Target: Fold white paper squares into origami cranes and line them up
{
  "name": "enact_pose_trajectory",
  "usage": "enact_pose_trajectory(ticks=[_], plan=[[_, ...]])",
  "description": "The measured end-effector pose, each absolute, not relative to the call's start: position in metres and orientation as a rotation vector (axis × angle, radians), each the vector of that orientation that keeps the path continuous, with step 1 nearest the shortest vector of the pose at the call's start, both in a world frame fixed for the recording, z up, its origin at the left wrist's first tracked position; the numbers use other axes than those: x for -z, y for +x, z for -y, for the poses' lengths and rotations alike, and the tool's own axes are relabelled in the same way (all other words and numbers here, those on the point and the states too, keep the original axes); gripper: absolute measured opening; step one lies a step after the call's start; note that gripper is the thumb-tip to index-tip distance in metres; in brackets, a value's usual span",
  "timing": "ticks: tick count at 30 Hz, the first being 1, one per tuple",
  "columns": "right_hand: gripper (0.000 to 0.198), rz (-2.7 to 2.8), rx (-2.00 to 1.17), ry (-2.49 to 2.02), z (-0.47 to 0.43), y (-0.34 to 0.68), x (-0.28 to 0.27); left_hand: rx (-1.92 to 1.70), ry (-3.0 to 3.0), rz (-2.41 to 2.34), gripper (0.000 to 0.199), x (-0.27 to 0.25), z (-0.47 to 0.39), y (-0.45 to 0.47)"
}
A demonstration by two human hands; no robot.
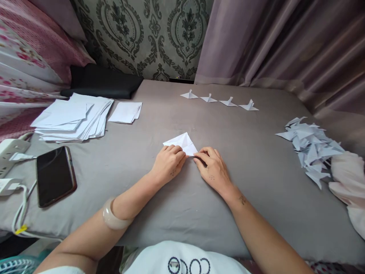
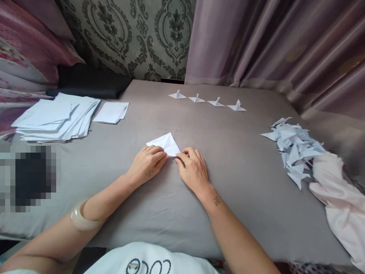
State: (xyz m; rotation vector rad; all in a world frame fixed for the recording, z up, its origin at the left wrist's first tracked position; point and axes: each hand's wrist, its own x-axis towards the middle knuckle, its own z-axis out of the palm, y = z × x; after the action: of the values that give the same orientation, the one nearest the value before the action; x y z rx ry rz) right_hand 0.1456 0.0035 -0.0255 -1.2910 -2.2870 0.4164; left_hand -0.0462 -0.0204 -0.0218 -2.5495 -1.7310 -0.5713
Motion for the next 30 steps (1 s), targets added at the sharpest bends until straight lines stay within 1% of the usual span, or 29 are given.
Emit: enact_pose_trajectory(ticks=[6, 18, 25, 30], plan=[[0.014, 2.111, -0.532, -1.354, -0.011, 0.141, 0.029, 0.674, -2.463, 1.95, 0.026, 0.023, 0.016, -0.042], [0.013, 2.042, -0.534, -1.439, -0.014, 0.134, 0.036, 0.886, -2.417, 2.2, 0.016, 0.022, 0.01, -0.042], [0.016, 2.049, -0.572, -1.461, -0.015, 0.135, 0.034, 0.831, -2.382, 2.333, 0.016, 0.021, 0.007, -0.041], [0.014, 2.03, -0.604, -1.481, -0.015, 0.135, 0.034, 0.773, -2.403, 2.327, 0.016, 0.02, 0.005, -0.042]])
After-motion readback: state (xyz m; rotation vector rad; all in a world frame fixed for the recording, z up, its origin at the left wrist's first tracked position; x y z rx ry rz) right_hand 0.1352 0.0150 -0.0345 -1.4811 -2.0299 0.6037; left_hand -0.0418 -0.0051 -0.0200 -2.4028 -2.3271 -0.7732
